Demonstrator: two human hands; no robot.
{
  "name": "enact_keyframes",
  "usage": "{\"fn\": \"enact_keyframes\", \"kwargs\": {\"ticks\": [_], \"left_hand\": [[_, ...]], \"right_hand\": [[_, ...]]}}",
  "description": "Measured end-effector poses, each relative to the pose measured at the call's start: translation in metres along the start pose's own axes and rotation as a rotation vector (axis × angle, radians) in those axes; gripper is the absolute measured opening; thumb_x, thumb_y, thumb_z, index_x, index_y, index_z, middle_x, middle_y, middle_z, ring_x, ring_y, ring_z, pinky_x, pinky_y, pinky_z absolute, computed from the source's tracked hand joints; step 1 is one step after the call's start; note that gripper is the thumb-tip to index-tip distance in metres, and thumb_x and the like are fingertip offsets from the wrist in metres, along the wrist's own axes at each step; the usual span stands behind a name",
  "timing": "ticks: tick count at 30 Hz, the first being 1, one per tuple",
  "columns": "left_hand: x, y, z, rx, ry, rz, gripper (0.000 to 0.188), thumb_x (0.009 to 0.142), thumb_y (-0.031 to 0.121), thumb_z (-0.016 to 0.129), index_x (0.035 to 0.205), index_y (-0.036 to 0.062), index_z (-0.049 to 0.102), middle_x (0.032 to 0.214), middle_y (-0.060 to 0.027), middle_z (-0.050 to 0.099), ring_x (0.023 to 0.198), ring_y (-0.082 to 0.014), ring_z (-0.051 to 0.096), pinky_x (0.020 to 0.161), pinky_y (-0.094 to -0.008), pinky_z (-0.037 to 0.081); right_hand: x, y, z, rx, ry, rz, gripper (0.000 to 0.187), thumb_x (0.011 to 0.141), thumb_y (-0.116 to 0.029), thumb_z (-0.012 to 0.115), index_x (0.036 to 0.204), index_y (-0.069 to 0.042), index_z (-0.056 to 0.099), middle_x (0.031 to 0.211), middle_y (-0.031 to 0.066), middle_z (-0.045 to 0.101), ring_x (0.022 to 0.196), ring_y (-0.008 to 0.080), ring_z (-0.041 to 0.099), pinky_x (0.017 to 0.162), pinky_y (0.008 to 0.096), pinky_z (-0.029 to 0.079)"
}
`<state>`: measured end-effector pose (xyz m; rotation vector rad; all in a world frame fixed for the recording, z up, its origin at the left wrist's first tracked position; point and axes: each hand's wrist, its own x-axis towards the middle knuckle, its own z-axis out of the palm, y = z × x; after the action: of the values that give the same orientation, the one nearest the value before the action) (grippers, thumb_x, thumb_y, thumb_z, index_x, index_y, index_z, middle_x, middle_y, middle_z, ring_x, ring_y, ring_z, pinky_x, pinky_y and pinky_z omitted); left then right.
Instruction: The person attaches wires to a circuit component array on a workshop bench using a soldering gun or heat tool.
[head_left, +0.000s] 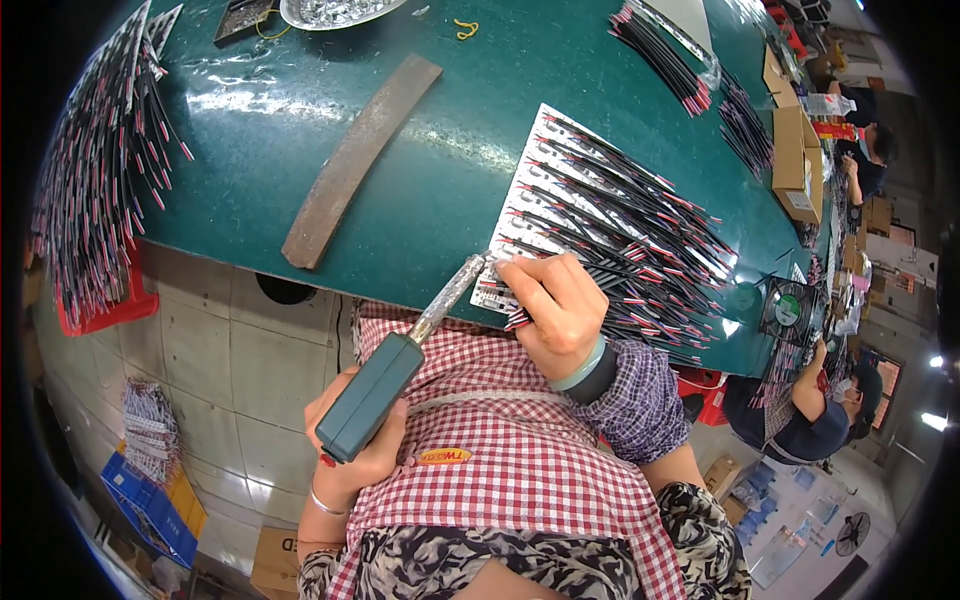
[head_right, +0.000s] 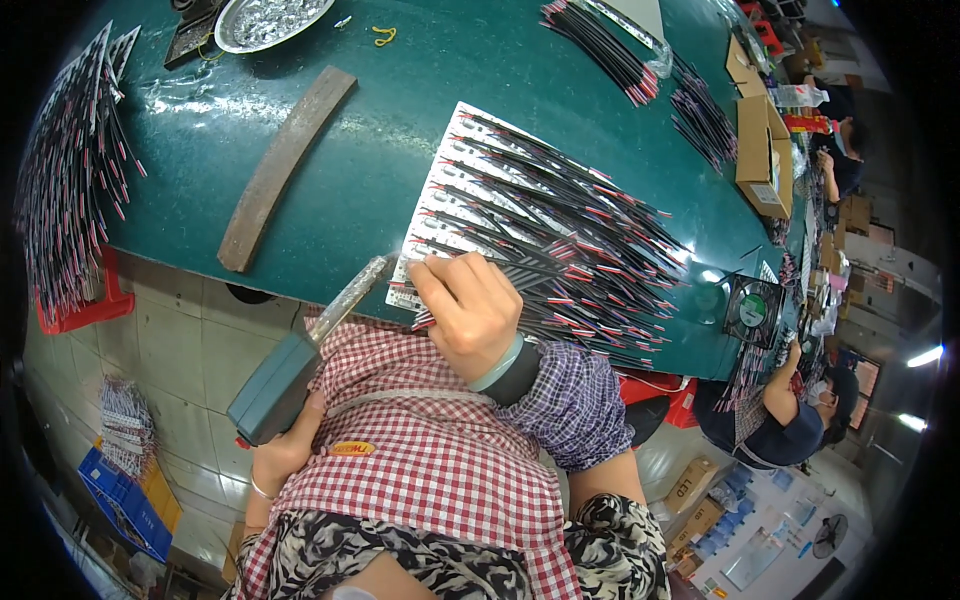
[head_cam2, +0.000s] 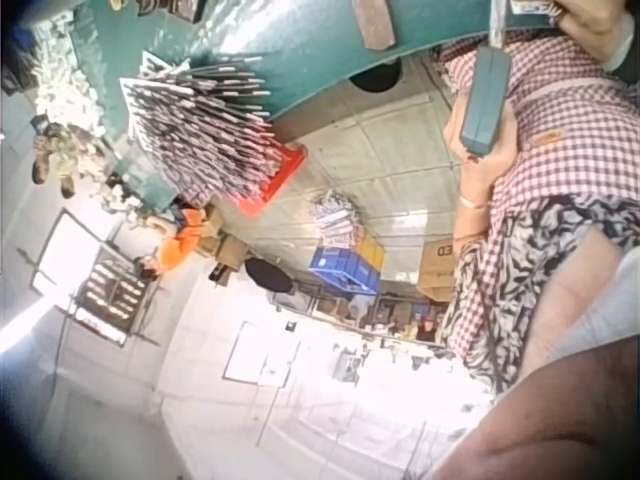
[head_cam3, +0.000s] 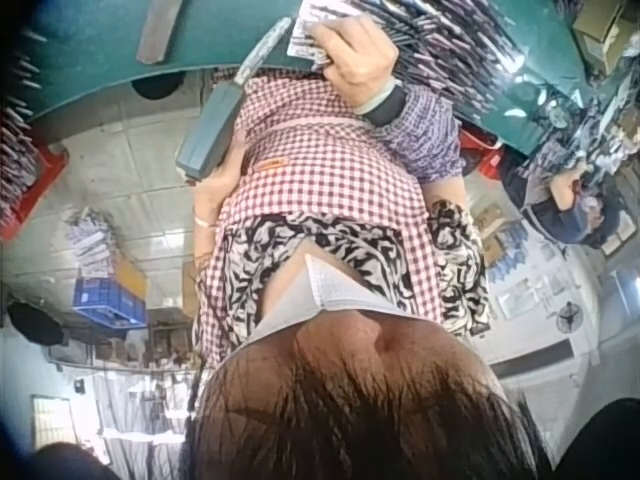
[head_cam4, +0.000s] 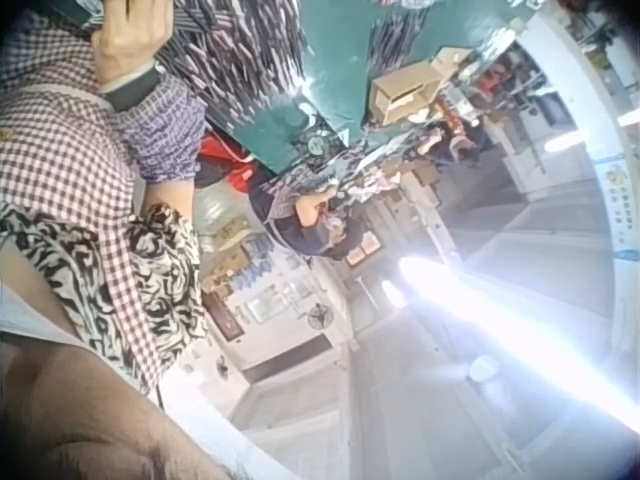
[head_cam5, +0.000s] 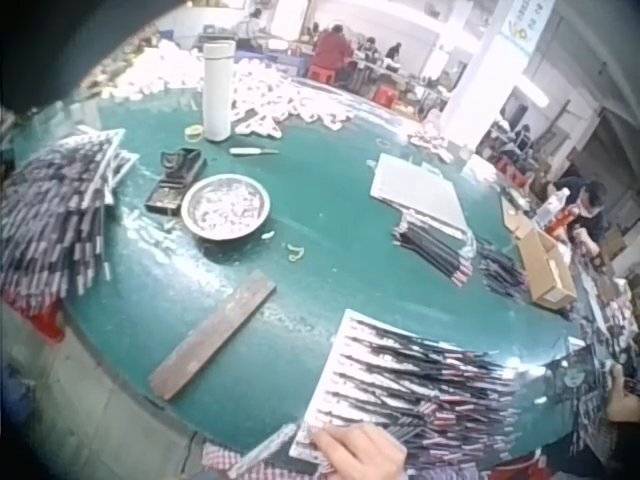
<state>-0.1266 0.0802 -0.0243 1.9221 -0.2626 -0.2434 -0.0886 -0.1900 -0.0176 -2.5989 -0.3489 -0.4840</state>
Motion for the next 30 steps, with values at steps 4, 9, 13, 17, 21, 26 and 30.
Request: {"fn": "enact_keyframes", "kwargs": {"ticks": [4,9,13,17,21,26,30], "left_hand": [[-0.003,-0.001,-0.003,0.03,0.0,-0.012,0.023,0.069,-0.003,0.072,0.092,-0.0062,0.07,0.089,-0.0181,0.069,0.069,-0.0278,0.07,0.062,-0.0319,0.056],[-0.002,-0.002,-0.005,0.112,-0.059,0.038,0.025,0.068,-0.003,0.072,0.093,-0.0065,0.07,0.09,-0.0182,0.07,0.068,-0.0268,0.07,0.062,-0.0314,0.056],[-0.004,-0.003,-0.001,0.006,-0.008,-0.022,0.025,0.068,-0.003,0.071,0.093,-0.0067,0.07,0.09,-0.0181,0.07,0.069,-0.0269,0.07,0.062,-0.0316,0.056],[0.009,0.007,-0.003,0.021,-0.015,0.053,0.023,0.068,-0.004,0.071,0.091,-0.0062,0.069,0.09,-0.0178,0.069,0.07,-0.0275,0.07,0.064,-0.0323,0.056],[0.012,0.013,-0.005,0.071,-0.023,0.056,0.022,0.068,-0.004,0.071,0.09,-0.0056,0.069,0.09,-0.0169,0.069,0.07,-0.0277,0.069,0.064,-0.0327,0.056],[0.013,0.011,-0.005,0.072,-0.02,0.081,0.022,0.068,-0.004,0.071,0.09,-0.0052,0.069,0.088,-0.0165,0.068,0.068,-0.0278,0.068,0.061,-0.0326,0.055],[-0.003,-0.002,-0.003,0.024,0.002,0.04,0.022,0.068,-0.004,0.071,0.09,-0.0052,0.069,0.087,-0.0168,0.068,0.067,-0.0279,0.068,0.061,-0.0327,0.055]], "right_hand": [[0.0,0.0,0.001,-0.002,0.01,-0.002,0.046,0.058,0.004,0.065,0.104,0.0,0.071,0.092,0.0082,0.066,0.078,0.0261,0.062,0.065,0.0369,0.05],[0.001,0.001,0.001,0.032,0.023,0.023,0.044,0.058,0.006,0.064,0.1,-0.001,0.072,0.089,0.0087,0.066,0.077,0.0271,0.063,0.064,0.0377,0.05],[0.002,0.0,0.0,0.051,0.018,0.04,0.042,0.059,0.007,0.063,0.099,-0.002,0.072,0.088,0.0088,0.066,0.077,0.0277,0.063,0.064,0.0385,0.051],[0.003,-0.001,0.0,0.066,0.024,0.052,0.042,0.059,0.008,0.062,0.098,-0.002,0.072,0.087,0.0085,0.066,0.076,0.028,0.063,0.064,0.0385,0.051],[0.005,0.0,0.0,0.1,0.029,0.064,0.04,0.06,0.01,0.062,0.097,-0.003,0.072,0.086,0.008,0.066,0.076,0.0277,0.063,0.064,0.0379,0.051],[0.005,0.0,0.0,0.125,0.03,0.095,0.038,0.061,0.011,0.062,0.095,-0.003,0.072,0.086,0.0077,0.067,0.076,0.0277,0.063,0.064,0.0378,0.051],[0.005,-0.001,-0.002,0.127,0.022,0.101,0.039,0.061,0.011,0.062,0.095,-0.003,0.072,0.087,0.0077,0.067,0.078,0.0279,0.063,0.065,0.0379,0.051]]}}
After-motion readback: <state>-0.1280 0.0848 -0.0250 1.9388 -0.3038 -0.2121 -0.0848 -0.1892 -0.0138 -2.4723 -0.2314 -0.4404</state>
